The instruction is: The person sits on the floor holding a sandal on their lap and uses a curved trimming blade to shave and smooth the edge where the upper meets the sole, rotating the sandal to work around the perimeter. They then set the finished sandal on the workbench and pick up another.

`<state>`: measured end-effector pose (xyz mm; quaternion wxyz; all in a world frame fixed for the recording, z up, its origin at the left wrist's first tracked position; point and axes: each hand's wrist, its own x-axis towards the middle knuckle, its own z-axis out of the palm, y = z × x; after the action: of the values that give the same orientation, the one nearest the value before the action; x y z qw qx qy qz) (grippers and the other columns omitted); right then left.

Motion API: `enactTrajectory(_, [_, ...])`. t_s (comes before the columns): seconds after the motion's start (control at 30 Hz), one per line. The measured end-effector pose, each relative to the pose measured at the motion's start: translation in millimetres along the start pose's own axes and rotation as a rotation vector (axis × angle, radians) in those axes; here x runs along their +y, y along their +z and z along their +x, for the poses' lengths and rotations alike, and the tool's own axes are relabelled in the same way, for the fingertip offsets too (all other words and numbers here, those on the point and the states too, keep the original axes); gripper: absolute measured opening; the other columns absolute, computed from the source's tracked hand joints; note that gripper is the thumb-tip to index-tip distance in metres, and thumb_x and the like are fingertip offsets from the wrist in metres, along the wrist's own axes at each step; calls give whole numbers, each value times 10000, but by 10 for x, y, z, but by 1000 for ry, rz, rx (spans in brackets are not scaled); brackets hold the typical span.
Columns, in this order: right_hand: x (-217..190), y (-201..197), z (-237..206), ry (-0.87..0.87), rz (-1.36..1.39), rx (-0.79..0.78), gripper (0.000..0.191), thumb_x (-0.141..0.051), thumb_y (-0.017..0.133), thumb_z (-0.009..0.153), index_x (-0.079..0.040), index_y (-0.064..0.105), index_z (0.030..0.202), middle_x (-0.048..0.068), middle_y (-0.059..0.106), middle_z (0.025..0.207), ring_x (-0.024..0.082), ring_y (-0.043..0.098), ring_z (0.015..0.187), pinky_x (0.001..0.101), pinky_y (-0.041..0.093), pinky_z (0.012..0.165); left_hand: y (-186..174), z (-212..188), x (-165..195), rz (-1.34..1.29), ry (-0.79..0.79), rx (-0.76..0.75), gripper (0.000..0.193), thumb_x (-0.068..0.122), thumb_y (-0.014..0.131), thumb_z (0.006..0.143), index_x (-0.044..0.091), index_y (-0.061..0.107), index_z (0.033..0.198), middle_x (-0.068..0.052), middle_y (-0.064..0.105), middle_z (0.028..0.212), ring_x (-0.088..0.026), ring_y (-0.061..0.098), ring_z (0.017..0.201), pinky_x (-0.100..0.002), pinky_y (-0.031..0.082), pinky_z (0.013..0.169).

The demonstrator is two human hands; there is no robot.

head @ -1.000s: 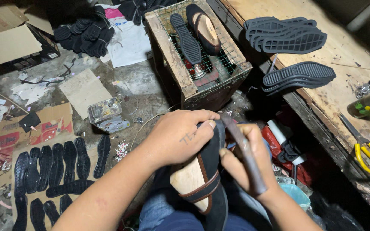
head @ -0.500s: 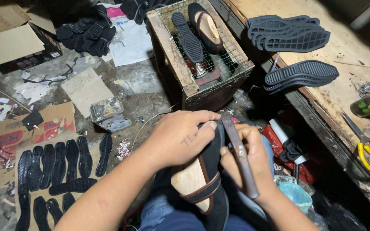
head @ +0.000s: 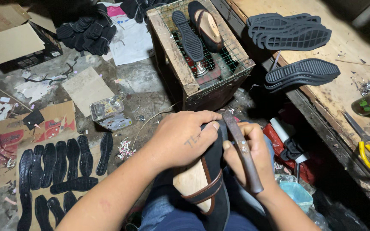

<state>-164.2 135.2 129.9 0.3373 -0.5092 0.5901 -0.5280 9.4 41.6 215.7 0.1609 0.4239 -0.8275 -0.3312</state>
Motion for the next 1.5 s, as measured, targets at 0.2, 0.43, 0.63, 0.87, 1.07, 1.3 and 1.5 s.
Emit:
enactTrajectory(0.2, [17, -38, -49, -3, 131, -52, 314, -56, 688, 829, -37, 505, 1083, 57, 610, 1154, 79, 569, 909, 265, 510, 788, -17, 52, -76, -93, 45, 18, 410, 361, 541, 874, 151, 748, 1158, -162, 756, 1019, -363, 723, 954, -439, 558, 879])
enactTrajectory(0.43, [44, 7, 8, 65, 139, 33, 291, -68, 694, 883, -36, 525, 1118, 55, 610, 1017, 77, 557, 857, 265, 510, 759, -10, 49, -8, -44, -7, 11, 413, 369, 539, 868, 164, 747, 1159, -155, 758, 1017, -369, 714, 954, -447, 548, 873])
enactTrajectory(0.63, [77, -1, -80, -17, 25, -64, 324, -40, 685, 835, -36, 501, 1101, 38, 555, 1146, 80, 523, 821, 259, 481, 723, 59, 60, -78, -42, -14, 1, 404, 377, 562, 869, 168, 752, 1158, -155, 759, 1006, -363, 719, 947, -432, 554, 874])
enactTrajectory(0.87, [38, -101, -55, 91, 324, -86, 350, -23, 638, 908, -19, 522, 1238, 153, 655, 1191, 179, 681, 1037, 342, 554, 945, 34, 130, -353, -374, 111, -60, 427, 311, 680, 876, 66, 645, 1224, -113, 802, 1043, -188, 767, 950, -349, 587, 861])
enactTrajectory(1.07, [-13, -64, -84, -6, 419, -116, 318, -4, 582, 943, 2, 451, 1233, 194, 613, 1383, 242, 646, 1229, 411, 549, 1018, 104, 99, -540, -1011, 23, -160, 446, 182, 729, 870, 31, 572, 1260, -125, 737, 1092, -170, 705, 995, -346, 591, 899])
enactTrajectory(1.3, [171, 20, -142, -93, 289, -168, 331, -83, 652, 975, -18, 462, 1238, 138, 630, 1257, 193, 640, 1127, 359, 542, 983, -98, 288, -988, -855, -54, 25, 353, 192, 751, 874, 6, 685, 1166, -46, 735, 1038, -114, 682, 912, -286, 579, 846])
enactTrajectory(1.5, [511, 52, -255, 44, -214, -156, 292, -204, 770, 868, -70, 639, 1091, 22, 664, 820, 86, 600, 727, 257, 516, 666, 376, 190, -1463, -573, -111, -212, 328, 279, 787, 835, 1, 802, 1008, -36, 785, 903, -96, 682, 836, -273, 557, 778])
